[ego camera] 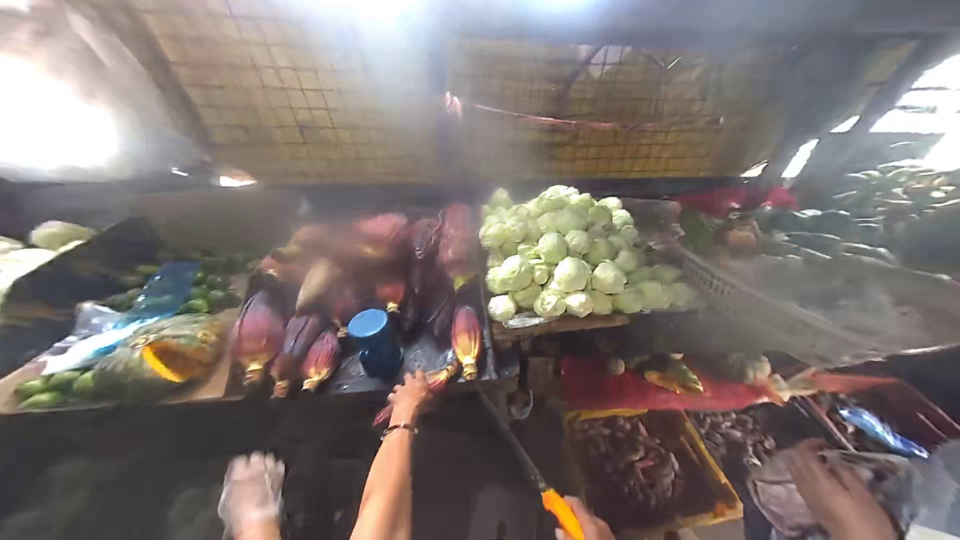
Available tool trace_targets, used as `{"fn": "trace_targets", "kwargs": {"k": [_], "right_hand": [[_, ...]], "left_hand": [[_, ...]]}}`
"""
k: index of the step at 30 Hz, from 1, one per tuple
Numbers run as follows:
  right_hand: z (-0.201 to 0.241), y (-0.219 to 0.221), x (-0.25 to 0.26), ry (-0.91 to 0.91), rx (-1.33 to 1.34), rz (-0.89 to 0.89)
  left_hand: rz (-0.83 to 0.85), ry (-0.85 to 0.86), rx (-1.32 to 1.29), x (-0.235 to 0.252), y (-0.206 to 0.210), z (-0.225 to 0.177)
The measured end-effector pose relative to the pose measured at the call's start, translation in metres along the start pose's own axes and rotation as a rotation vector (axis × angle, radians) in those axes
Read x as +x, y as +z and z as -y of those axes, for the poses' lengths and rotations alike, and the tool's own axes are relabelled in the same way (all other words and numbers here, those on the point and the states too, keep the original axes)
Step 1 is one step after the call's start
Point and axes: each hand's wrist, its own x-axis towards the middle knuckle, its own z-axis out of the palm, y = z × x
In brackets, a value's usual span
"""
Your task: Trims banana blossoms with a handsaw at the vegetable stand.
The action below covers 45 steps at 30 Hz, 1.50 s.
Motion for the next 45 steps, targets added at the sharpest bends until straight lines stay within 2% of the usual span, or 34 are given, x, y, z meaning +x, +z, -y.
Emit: {"fn": "trace_targets", "kwargs": {"k": [2,6,9,11,14,22,29,32,37,40,42,43,45], "right_hand": [[0.007,-0.005,0.014,-0.002,0.005,-0.007],[0.031,0.002,0.061,-0.206,-0.02,-0.206],[0.057,0.007,0.091,-0.251,-0.04,-0.258],[0.07,0.012,0.106,-0.241,-0.059,-0.224],[0.078,0.025,0.118,-0.155,-0.099,-0.082],[0.071,0.057,0.132,0.0,-0.292,0.137],[0.082,0.045,0.131,0.03,-0.295,0.154],[0.092,0.037,0.127,-0.11,-0.225,0.011],[0.125,0.021,0.122,-0.609,-0.09,-0.525],[0.121,0.027,0.126,-0.694,-0.105,-0.658],[0.094,0.049,0.13,-0.572,-0.18,-0.573],[0.08,0.057,0.131,-0.406,-0.251,-0.393],[0.069,0.055,0.143,0.03,-0.341,0.172]], "left_hand": [[0.014,0.001,-0.008,-0.01,-0.008,-0.008],[0.024,-0.029,-0.031,-0.02,-0.016,-0.012],[0.03,-0.035,-0.033,-0.016,-0.013,-0.012],[0.027,-0.035,-0.026,-0.012,-0.011,-0.011],[0.028,-0.042,-0.002,-0.001,-0.003,-0.006],[0.051,-0.035,0.009,-0.006,-0.008,-0.009],[0.059,-0.044,0.021,-0.003,-0.008,-0.009],[0.061,-0.045,0.024,-0.002,-0.007,-0.009],[0.066,-0.049,0.027,-0.001,-0.007,-0.01],[0.056,-0.048,0.028,0.0,-0.006,-0.009],[0.062,-0.05,0.018,-0.002,-0.008,-0.009],[0.066,-0.051,0.011,-0.004,-0.01,-0.01],[0.074,-0.061,0.018,-0.004,-0.011,-0.014]]}}
